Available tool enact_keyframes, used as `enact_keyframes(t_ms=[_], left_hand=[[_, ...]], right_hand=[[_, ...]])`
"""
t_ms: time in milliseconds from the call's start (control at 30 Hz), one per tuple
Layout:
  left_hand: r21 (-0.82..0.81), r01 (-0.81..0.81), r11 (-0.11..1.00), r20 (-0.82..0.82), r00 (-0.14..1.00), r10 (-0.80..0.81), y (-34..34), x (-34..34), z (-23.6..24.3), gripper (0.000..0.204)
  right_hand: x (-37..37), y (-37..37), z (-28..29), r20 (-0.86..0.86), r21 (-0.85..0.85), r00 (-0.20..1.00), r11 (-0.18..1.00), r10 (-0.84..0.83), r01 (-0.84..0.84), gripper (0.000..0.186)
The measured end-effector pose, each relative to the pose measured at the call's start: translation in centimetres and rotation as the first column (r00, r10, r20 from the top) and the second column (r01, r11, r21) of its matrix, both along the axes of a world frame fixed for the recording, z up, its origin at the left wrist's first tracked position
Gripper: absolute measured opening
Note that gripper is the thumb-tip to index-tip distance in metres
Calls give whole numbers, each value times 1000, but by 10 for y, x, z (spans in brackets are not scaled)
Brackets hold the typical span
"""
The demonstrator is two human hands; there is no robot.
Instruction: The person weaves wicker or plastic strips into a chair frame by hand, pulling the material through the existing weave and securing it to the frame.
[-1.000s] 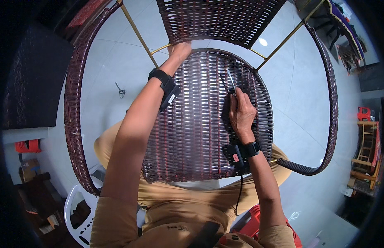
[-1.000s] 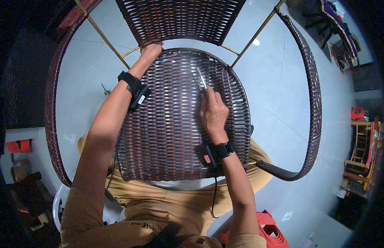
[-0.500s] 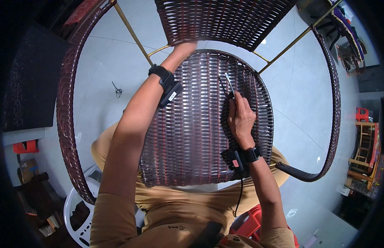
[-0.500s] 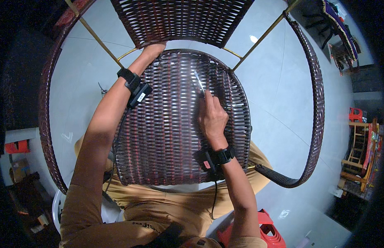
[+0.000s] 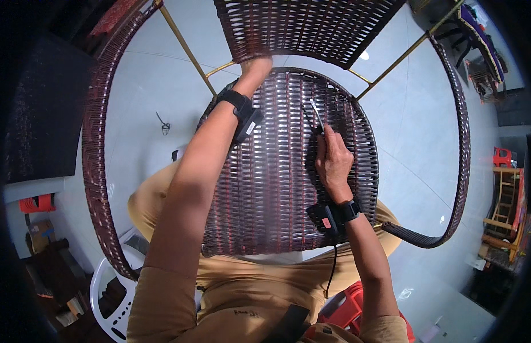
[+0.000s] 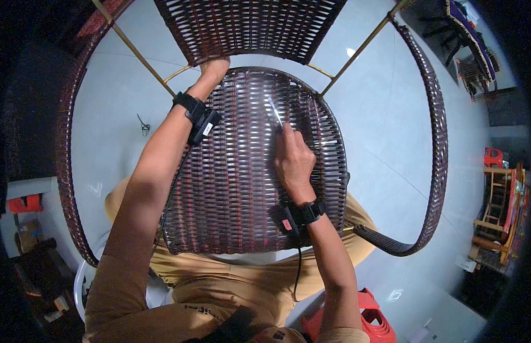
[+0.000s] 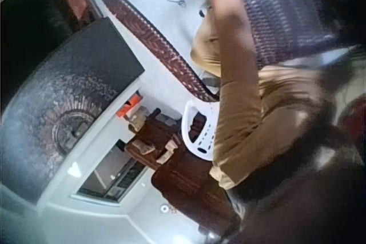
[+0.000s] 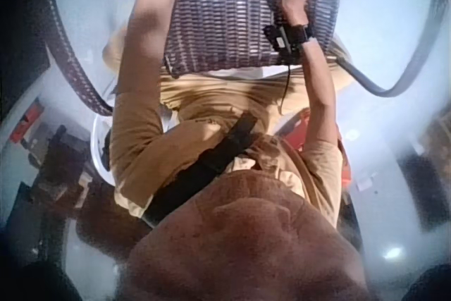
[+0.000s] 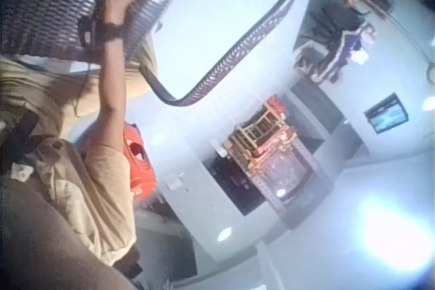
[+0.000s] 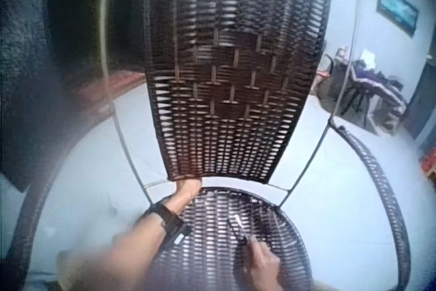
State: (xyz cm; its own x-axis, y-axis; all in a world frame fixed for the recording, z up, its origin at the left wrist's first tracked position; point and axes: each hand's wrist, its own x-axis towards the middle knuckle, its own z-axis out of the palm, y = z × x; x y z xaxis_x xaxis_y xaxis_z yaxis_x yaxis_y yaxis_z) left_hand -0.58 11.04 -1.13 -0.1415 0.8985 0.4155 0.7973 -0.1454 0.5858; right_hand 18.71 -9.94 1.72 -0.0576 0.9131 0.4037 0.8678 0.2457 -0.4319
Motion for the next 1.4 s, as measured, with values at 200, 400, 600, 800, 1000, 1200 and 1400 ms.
enact_keyframes(t_ms=[200,400,600,800,1000,1200,1400], left_hand=[[-32,-24,999,-79,997,21,-28,0,23,35],[-382,22,924,-195,975,-104,-100,-25,52,33],[-147,47,988,-233,969,-81,-135,-26,43,53],[-178,42,983,-222,972,-82,-137,-26,41,55],[-183,32,983,-195,978,-68,-136,-28,36,53],[-131,58,990,-123,990,-75,-135,-24,37,50],[-137,53,989,-177,981,-77,-136,-25,36,51]], right_hand=[[3,2,-4,25,28,999,999,25,-25,40],[0,2,1,23,45,1000,999,9,-10,30],[12,14,31,219,-160,975,986,-19,55,42],[18,17,54,461,-236,866,968,191,-87,55],[-27,61,84,330,-166,893,950,307,-265,45],[-83,151,38,-27,-270,944,907,328,-323,34],[-84,168,27,-263,-424,890,784,373,-454,29]])
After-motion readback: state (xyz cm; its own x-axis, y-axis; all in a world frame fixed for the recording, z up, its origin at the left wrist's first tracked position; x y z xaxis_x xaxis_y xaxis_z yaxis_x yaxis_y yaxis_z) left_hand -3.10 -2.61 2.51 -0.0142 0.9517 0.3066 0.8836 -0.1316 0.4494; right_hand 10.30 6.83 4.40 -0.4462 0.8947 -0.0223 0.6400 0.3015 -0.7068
